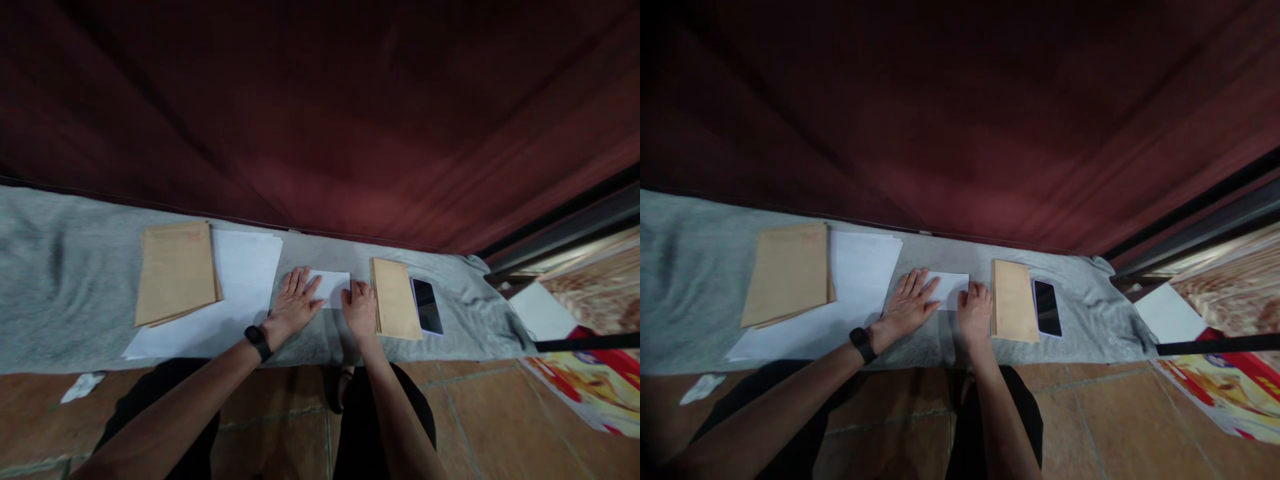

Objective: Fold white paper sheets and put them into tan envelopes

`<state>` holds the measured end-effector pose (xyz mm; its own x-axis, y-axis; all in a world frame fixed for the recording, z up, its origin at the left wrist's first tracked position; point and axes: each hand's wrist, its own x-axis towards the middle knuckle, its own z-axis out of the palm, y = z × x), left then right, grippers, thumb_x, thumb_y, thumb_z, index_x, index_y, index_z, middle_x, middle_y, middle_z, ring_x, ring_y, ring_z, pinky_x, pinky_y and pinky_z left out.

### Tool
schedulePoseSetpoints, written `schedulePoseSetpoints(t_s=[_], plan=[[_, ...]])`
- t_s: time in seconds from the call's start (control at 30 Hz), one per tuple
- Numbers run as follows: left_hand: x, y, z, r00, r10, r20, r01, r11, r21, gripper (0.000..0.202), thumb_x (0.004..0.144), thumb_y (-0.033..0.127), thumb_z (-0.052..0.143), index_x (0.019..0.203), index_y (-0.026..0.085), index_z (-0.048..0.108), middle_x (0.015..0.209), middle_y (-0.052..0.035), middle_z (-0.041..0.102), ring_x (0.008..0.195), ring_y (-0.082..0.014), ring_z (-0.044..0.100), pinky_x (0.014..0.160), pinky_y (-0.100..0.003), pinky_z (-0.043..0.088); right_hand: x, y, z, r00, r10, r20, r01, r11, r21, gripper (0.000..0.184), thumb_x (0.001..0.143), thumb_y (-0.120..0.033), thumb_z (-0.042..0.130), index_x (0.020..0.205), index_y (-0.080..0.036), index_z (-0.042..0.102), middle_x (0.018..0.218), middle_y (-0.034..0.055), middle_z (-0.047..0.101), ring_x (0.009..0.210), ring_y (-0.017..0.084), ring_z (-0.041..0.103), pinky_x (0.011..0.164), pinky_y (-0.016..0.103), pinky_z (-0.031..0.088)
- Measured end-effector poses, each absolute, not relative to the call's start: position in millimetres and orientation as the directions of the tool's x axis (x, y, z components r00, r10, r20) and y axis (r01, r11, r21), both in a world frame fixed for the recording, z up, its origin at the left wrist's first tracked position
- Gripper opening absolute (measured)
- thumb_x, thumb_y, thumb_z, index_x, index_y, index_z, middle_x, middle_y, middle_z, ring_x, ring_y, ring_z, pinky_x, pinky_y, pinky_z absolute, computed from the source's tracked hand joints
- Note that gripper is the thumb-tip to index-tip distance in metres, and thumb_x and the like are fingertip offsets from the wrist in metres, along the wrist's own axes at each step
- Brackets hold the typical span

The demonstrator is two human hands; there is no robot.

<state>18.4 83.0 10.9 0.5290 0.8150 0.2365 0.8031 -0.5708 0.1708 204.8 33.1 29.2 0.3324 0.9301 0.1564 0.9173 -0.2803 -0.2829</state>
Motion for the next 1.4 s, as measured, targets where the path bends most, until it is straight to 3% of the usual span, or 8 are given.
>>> schedulePoseSetpoints(t_s=[0.3, 0.53, 0.67, 0.77, 0.9, 1.0, 1.17, 1.4], plan=[[18, 85, 8, 0.524, 0.815, 0.246, 0.808, -0.568, 0.160, 0.067, 0.096, 0.055, 0.051, 0.153, 0.022, 0.043, 0.163, -0.0147, 0.034, 0.152, -0.0369, 0.027, 0.123, -0.053, 0.021, 204, 43, 34, 0.468, 0.884, 0.012, 0.771, -0.401, -0.495, 0.027, 0.097, -0.027, 0.052, 0.118, -0.017, 0.065, 0.107, 0.0119, 0.069, 0.096, 0.024, 0.068, 0.082, 0.030, 0.047], [17, 85, 5, 0.495, 0.822, 0.282, 0.785, -0.562, 0.261, 0.065, 0.097, 0.051, 0.051, 0.152, 0.016, 0.045, 0.163, -0.0162, 0.033, 0.152, -0.0353, 0.026, 0.125, -0.053, 0.019, 210, 52, 27, 0.478, 0.878, 0.005, 0.618, -0.332, -0.712, 0.007, 0.088, -0.020, 0.058, 0.086, -0.020, 0.064, 0.079, 0.0043, 0.068, 0.079, 0.020, 0.064, 0.069, 0.026, 0.040], [15, 89, 4, 0.393, 0.859, 0.327, 0.695, -0.511, 0.506, 0.067, 0.098, 0.044, 0.049, 0.156, 0.012, 0.035, 0.164, -0.0191, 0.029, 0.151, -0.0327, 0.031, 0.123, -0.050, 0.028, 216, 58, 25, 0.456, 0.890, 0.005, 0.501, -0.252, -0.828, 0.013, 0.082, -0.019, 0.057, 0.070, -0.022, 0.056, 0.064, -0.0026, 0.059, 0.067, 0.015, 0.056, 0.062, 0.025, 0.035], [13, 96, 2, 0.195, 0.934, 0.299, 0.524, -0.357, 0.774, 0.070, 0.095, 0.042, 0.053, 0.156, 0.013, 0.032, 0.157, -0.0185, 0.042, 0.143, -0.0295, 0.044, 0.115, -0.046, 0.041, 219, 60, 25, 0.431, 0.902, -0.006, 0.379, -0.187, -0.906, 0.014, 0.078, -0.024, 0.059, 0.065, -0.022, 0.053, 0.060, -0.0051, 0.054, 0.063, 0.014, 0.051, 0.060, 0.024, 0.034], [8, 104, 5, 0.016, 0.995, 0.095, 0.217, -0.096, 0.971, 0.078, 0.085, 0.042, 0.065, 0.153, 0.015, 0.036, 0.114, -0.0107, 0.074, 0.096, -0.0234, 0.072, 0.087, -0.038, 0.057, 218, 59, 25, 0.393, 0.918, -0.053, 0.190, -0.138, -0.972, 0.019, 0.074, -0.038, 0.065, 0.068, -0.021, 0.058, 0.060, -0.0056, 0.056, 0.060, 0.012, 0.050, 0.058, 0.023, 0.037], [5, 105, 13, 0.064, 0.997, -0.052, 0.025, 0.050, 0.998, 0.072, 0.073, 0.049, 0.076, 0.133, 0.014, 0.058, 0.084, -0.0036, 0.075, 0.071, -0.0206, 0.069, 0.068, -0.032, 0.055, 216, 57, 26, 0.360, 0.927, -0.103, 0.052, -0.131, -0.990, 0.030, 0.069, -0.049, 0.070, 0.071, -0.020, 0.062, 0.059, -0.0044, 0.059, 0.057, 0.012, 0.051, 0.055, 0.024, 0.039], [7, 99, 27, 0.183, 0.972, -0.149, -0.123, 0.173, 0.977, 0.054, 0.055, 0.055, 0.087, 0.089, 0.016, 0.071, 0.080, -0.0037, 0.075, 0.067, -0.0186, 0.067, 0.064, -0.028, 0.051, 216, 55, 33, 0.350, 0.923, -0.161, -0.111, -0.130, -0.985, 0.047, 0.064, -0.060, 0.074, 0.083, -0.017, 0.069, 0.067, 0.0002, 0.067, 0.058, 0.015, 0.057, 0.056, 0.027, 0.045], [6, 93, 35, 0.135, 0.974, -0.181, -0.128, 0.199, 0.972, 0.052, 0.062, 0.059, 0.082, 0.088, 0.016, 0.072, 0.072, -0.0016, 0.072, 0.061, -0.0162, 0.064, 0.059, -0.026, 0.047, 216, 58, 36, 0.343, 0.921, -0.184, -0.152, -0.139, -0.979, 0.048, 0.060, -0.063, 0.077, 0.073, -0.018, 0.069, 0.060, -0.0009, 0.065, 0.056, 0.015, 0.056, 0.053, 0.026, 0.041]])
